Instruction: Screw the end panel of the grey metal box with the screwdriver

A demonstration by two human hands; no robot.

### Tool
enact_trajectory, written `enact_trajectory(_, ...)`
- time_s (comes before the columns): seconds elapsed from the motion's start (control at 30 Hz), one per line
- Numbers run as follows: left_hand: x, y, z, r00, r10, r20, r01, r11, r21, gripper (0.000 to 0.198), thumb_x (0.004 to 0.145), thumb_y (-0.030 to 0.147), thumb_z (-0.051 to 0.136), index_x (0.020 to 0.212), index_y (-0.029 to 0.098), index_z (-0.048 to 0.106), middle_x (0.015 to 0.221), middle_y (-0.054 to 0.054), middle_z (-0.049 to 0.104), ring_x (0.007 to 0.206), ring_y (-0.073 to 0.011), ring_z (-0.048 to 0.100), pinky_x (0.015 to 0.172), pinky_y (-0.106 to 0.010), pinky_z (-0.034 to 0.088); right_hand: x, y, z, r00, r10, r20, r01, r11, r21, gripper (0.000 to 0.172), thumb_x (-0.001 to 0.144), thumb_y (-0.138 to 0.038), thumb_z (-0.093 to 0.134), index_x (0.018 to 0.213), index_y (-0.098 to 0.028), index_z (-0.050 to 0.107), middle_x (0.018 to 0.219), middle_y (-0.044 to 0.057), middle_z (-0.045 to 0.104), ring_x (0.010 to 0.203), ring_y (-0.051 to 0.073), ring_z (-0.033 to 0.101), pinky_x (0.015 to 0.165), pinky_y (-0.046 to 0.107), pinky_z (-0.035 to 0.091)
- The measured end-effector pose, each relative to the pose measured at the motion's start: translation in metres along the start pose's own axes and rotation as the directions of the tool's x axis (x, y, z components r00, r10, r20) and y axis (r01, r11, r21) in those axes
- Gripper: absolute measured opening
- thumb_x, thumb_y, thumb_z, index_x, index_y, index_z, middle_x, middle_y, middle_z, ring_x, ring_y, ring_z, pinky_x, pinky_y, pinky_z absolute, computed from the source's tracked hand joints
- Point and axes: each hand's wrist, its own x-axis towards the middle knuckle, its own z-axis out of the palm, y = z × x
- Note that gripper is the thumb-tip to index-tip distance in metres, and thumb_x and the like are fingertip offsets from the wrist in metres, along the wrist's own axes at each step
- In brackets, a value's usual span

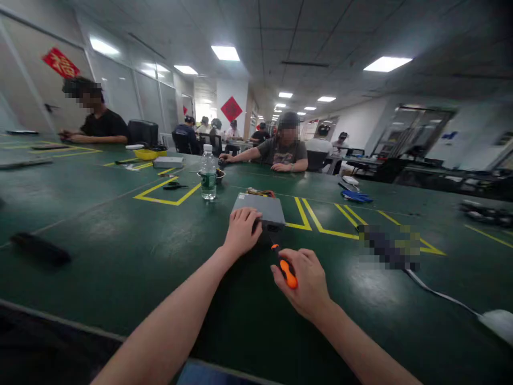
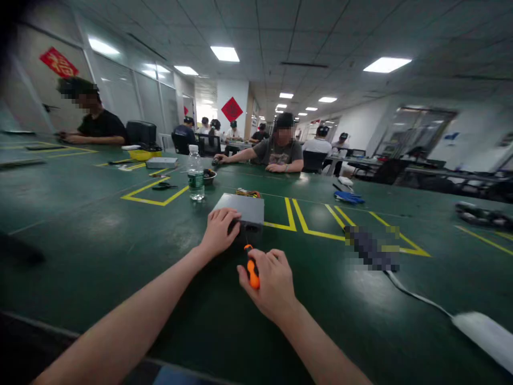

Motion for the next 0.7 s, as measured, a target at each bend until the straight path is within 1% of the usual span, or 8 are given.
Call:
enact_trajectory(0.07,-0.0004,0.0,-0.0012,1.0,0.006,0.001,-0.006,1.0,0.0,0.023,0.079,0.025,0.051,0.102,0.022,0.053,0.109,-0.004,0.056,0.107,-0.0204,0.047,0.093,-0.037,0.032,-0.0016,-0.001,0.0003,1.0,-0.022,0.022,0.022,1.0,-0.012,0.011,0.082,-0.022,0.049,0.09,-0.015,0.05,0.073,0.003,0.057,0.065,0.015,0.05,0.072,0.032,0.038)
enact_trajectory(0.13,-0.0007,0.0001,-0.002,1.0,0.007,0.001,-0.007,1.0,0.002,0.025,0.078,0.026,0.053,0.103,0.022,0.053,0.11,-0.004,0.056,0.108,-0.0211,0.046,0.093,-0.037,0.031,-0.0021,-0.0026,-0.0001,0.998,-0.038,0.056,0.039,0.999,-0.025,0.007,0.08,-0.019,0.049,0.085,-0.016,0.052,0.07,0.002,0.054,0.065,0.016,0.048,0.071,0.033,0.037)
enact_trajectory(0.2,-0.0008,0.0003,-0.0024,1.0,0.002,0.002,-0.002,1.0,0.006,0.026,0.077,0.026,0.054,0.103,0.022,0.052,0.11,-0.005,0.056,0.107,-0.0216,0.046,0.093,-0.038,0.031,-0.0012,-0.0048,-0.0011,0.992,-0.054,0.113,0.059,0.997,-0.044,0.007,0.077,-0.018,0.049,0.081,-0.017,0.055,0.069,0.003,0.051,0.067,0.017,0.046,0.068,0.033,0.036)
enact_trajectory(0.3,-0.0006,0.0003,-0.0022,1.0,-0.012,0.001,0.012,1.0,0.013,0.027,0.076,0.026,0.055,0.103,0.022,0.052,0.109,-0.005,0.055,0.107,-0.0218,0.046,0.093,-0.038,0.031,0.0007,-0.007,-0.0028,0.987,-0.04,0.154,0.048,0.998,-0.047,0.01,0.078,-0.022,0.049,0.08,-0.018,0.058,0.071,0.004,0.05,0.068,0.018,0.045,0.067,0.033,0.035)
enact_trajectory(0.4,-0.0002,0.0002,-0.002,1.0,-0.017,0.006,0.017,1.0,0.016,0.028,0.076,0.027,0.055,0.103,0.022,0.052,0.11,-0.005,0.055,0.108,-0.022,0.046,0.094,-0.038,0.031,0.0005,-0.006,-0.0028,0.99,-0.003,0.14,0.008,0.999,-0.035,0.016,0.082,-0.03,0.049,0.086,-0.016,0.058,0.073,0.004,0.054,0.068,0.017,0.048,0.071,0.034,0.035)
enact_trajectory(0.5,0.0,0.0,-0.0022,1.0,-0.017,0.011,0.016,1.0,0.017,0.028,0.075,0.027,0.056,0.103,0.022,0.052,0.109,-0.005,0.055,0.108,-0.0223,0.046,0.093,-0.038,0.031,-0.0013,-0.0043,-0.0015,0.996,0.038,0.081,-0.037,0.999,-0.015,0.019,0.085,-0.027,0.047,0.095,-0.012,0.054,0.074,0.003,0.058,0.062,0.014,0.049,0.074,0.034,0.036)
enact_trajectory(0.6,-0.0001,0.0,-0.0022,1.0,-0.016,0.01,0.016,1.0,0.016,0.027,0.076,0.027,0.056,0.103,0.022,0.052,0.109,-0.005,0.055,0.108,-0.0224,0.045,0.093,-0.038,0.031,-0.0017,-0.0051,-0.0016,0.994,0.007,0.105,-0.005,1.0,-0.018,0.011,0.082,-0.021,0.047,0.086,-0.015,0.055,0.069,0.002,0.054,0.062,0.014,0.047,0.073,0.033,0.036)
enact_trajectory(0.7,-0.0004,0.0,-0.0018,1.0,-0.02,0.006,0.02,1.0,0.015,0.027,0.076,0.027,0.055,0.102,0.022,0.052,0.11,-0.005,0.055,0.108,-0.0224,0.045,0.094,-0.039,0.031,0.0001,-0.0074,-0.0034,0.989,-0.023,0.145,0.03,0.998,-0.046,0.009,0.077,-0.019,0.049,0.076,-0.017,0.057,0.07,0.003,0.05,0.067,0.016,0.045,0.069,0.032,0.035)
